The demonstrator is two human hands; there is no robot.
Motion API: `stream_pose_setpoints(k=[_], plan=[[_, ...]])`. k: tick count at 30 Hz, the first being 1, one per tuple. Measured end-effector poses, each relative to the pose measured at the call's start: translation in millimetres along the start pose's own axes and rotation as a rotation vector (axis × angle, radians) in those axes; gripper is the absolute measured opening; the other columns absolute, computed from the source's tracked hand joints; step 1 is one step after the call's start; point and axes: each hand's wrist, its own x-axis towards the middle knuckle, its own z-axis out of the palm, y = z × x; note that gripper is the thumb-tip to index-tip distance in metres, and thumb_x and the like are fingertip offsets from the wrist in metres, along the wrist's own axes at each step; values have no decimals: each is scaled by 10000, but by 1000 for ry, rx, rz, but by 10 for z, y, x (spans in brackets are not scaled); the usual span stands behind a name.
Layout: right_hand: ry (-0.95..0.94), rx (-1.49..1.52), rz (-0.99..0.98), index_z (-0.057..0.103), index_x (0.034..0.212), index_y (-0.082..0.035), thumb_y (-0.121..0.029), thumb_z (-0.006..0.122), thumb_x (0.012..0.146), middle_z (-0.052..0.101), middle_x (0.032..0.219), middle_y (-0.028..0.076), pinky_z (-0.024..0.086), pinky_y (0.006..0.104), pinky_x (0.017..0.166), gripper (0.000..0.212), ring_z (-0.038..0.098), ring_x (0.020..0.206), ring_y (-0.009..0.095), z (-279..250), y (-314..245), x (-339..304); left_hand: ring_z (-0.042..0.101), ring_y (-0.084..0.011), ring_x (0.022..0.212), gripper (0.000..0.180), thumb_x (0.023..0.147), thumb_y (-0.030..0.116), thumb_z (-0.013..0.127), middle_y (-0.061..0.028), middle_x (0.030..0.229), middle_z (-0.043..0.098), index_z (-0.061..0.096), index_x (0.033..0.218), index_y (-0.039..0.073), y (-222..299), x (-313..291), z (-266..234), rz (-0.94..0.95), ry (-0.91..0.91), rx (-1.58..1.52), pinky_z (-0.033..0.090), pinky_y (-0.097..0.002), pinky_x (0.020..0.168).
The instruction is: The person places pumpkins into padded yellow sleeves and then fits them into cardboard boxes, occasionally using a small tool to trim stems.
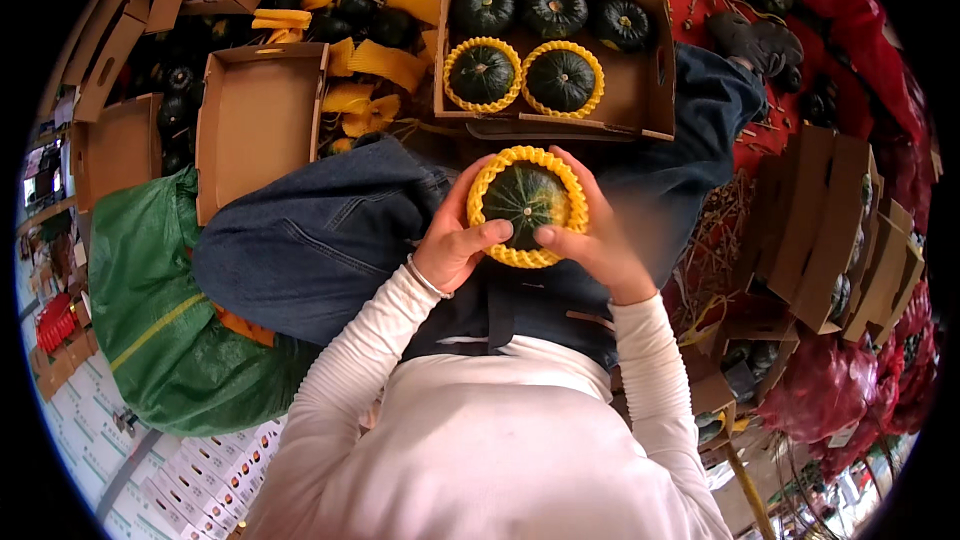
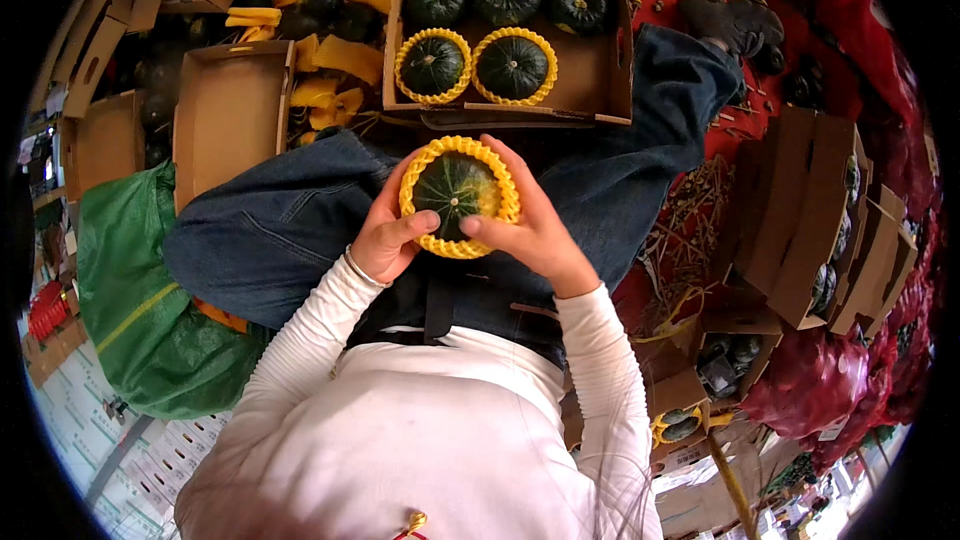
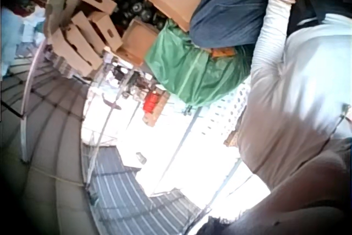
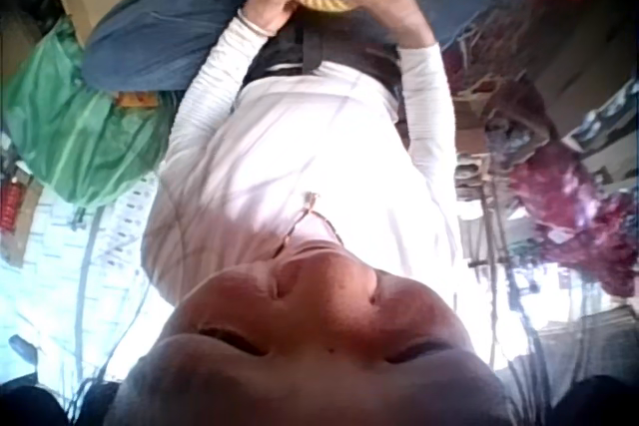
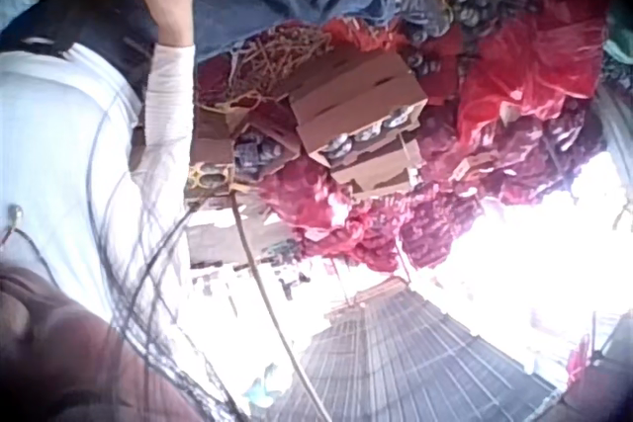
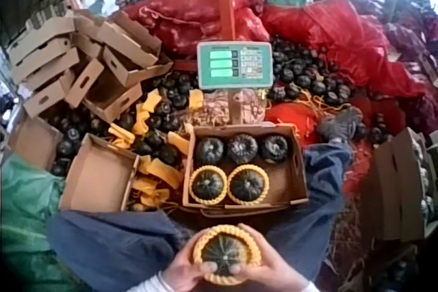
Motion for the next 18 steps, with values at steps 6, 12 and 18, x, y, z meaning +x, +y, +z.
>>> stream_pose_setpoints(k=[6,12,18], plan=[[-36,79,-138,230,1435,-27,-186,842,672,405,1364,127,335,325,1055,991,417,1246,205,-28,-31,-48,448,-201,1222,787,753,65,727,-91,1308,450,297,1412,73,54,-27,96,57,51,46,367,-337,1042],[240,146,79,440,1191,2,-288,710,836,548,1079,57,434,258,879,532,526,981,118,43,143,60,434,-193,1213,743,819,191,675,-121,1319,429,271,1422,32,37,159,-124,193,1,749,354,-312,1024],[178,178,-54,460,1121,-43,-249,713,834,554,1048,41,435,264,888,434,530,990,119,-4,196,-6,446,-210,1205,724,841,327,572,-118,1310,438,262,1438,59,130,134,139,-49,-47,264,322,-312,1044]])
